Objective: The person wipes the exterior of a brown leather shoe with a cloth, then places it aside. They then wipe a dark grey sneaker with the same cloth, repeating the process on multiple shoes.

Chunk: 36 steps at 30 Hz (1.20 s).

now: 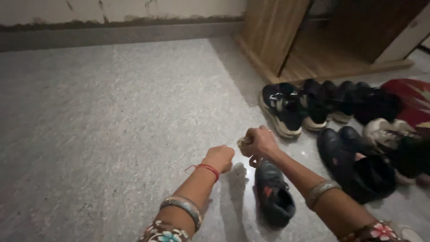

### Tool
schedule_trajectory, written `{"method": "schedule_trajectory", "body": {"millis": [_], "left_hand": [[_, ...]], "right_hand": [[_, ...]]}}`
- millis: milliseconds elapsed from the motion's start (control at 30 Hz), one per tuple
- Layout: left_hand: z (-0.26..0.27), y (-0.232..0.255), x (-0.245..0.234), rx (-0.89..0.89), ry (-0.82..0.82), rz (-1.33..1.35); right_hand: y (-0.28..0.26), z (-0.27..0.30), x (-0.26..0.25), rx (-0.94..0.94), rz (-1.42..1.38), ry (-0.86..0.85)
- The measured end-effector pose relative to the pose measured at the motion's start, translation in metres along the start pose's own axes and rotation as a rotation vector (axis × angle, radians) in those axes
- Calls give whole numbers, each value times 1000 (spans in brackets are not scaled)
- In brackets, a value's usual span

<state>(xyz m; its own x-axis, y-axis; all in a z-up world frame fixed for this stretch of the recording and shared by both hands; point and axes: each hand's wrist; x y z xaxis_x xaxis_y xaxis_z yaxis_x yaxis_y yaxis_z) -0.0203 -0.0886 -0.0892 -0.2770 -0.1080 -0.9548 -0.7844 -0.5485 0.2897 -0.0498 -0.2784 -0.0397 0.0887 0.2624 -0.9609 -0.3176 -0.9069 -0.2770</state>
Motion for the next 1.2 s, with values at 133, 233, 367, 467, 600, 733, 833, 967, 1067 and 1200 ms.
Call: {"method": "schedule_trajectory", "body": {"millis": [133, 233, 367, 467, 600, 733, 833, 967, 1067, 1200], "left_hand": [[-24, 52, 4, 10, 75, 74], [-28, 94, 14, -46, -76, 184], [-17, 141, 43, -109, -86, 300], [-18, 148, 63, -159, -45, 319], [-16, 111, 74, -144, -3, 215], [2, 63, 69, -193, 76, 63], [27, 49, 65, -240, 250, 4], [66, 59, 62, -227, 464, 154], [86, 77, 59, 0, 465, 187], [88, 97, 56, -157, 380, 126]], "right_hand": [[35, 13, -35, 8, -121, 51], [62, 29, -37, 83, -90, 10], [97, 41, -44, 23, -154, 51], [112, 42, -54, 59, -140, 32], [123, 48, -51, 84, -269, 8], [121, 49, -15, 278, -582, -101], [108, 61, 37, 232, -643, -44], [80, 100, 103, 144, -389, 255], [67, 119, 121, 247, -265, 338], [74, 122, 108, 178, -391, 321]]}}
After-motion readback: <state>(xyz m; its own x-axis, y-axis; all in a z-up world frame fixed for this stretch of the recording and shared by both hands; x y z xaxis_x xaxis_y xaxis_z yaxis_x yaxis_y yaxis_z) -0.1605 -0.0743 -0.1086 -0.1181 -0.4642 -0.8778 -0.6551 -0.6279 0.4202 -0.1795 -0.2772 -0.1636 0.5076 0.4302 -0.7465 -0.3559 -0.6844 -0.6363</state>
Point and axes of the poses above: each hand's wrist, its own z-axis away from the middle knuckle, its own x-axis out of the palm, y = z × x, and after that the axes turned 12 degrees about x, right-handed
